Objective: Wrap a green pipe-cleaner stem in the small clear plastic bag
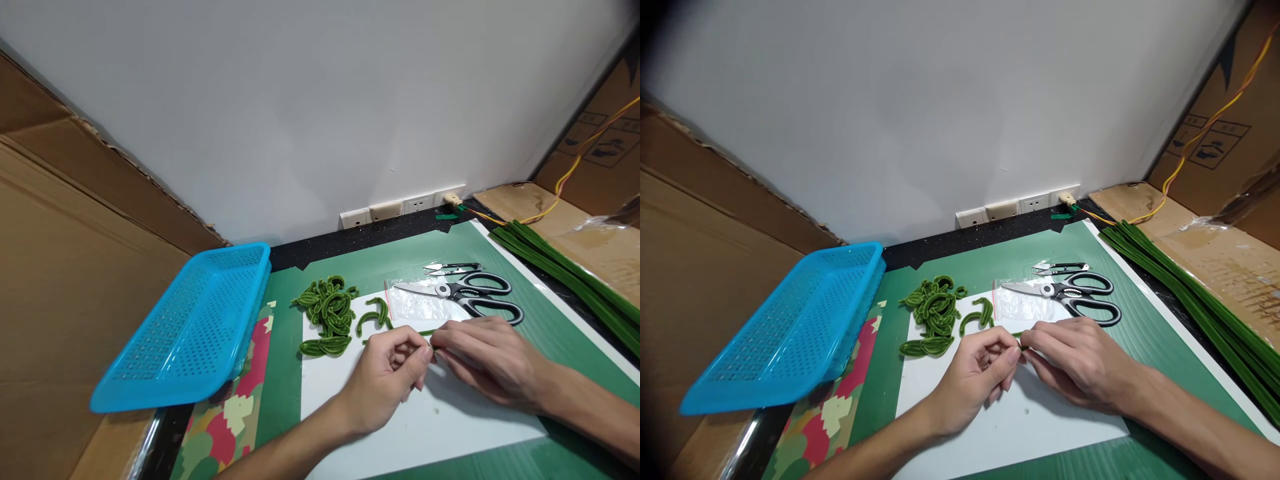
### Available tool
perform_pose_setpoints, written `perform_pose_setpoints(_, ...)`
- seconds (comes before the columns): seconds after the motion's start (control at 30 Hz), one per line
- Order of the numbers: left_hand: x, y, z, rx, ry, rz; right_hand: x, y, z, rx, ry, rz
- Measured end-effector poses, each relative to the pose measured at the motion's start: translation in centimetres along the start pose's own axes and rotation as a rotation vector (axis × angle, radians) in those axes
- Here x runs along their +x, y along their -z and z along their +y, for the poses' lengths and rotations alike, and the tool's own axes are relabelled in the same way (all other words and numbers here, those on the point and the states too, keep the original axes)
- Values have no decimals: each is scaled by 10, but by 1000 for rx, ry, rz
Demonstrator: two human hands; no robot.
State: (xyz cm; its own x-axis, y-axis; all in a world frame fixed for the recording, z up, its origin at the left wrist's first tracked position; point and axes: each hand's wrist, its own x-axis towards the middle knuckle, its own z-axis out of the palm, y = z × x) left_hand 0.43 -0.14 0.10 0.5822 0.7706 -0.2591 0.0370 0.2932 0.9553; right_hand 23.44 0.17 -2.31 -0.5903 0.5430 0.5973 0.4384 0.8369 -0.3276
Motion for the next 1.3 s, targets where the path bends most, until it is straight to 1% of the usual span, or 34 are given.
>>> perform_pose_setpoints(0.13,0,0,1,-10,6,17,2,0,0,-6,7,-3)
perform_pose_setpoints(0.6,0,0,-2,0,-2,15,3,3,0,-31,11,12)
perform_pose_setpoints(0.9,0,-1,0,8,20,10,-1,0,-1,24,2,-18)
perform_pose_setpoints(1.07,1,-1,-1,10,-2,12,0,2,1,15,-2,-24)
perform_pose_setpoints(1.13,1,0,-3,5,-14,17,-1,4,5,-18,-29,-35)
perform_pose_setpoints(1.3,1,-1,-6,1,-12,34,-7,8,16,-140,-160,-80)
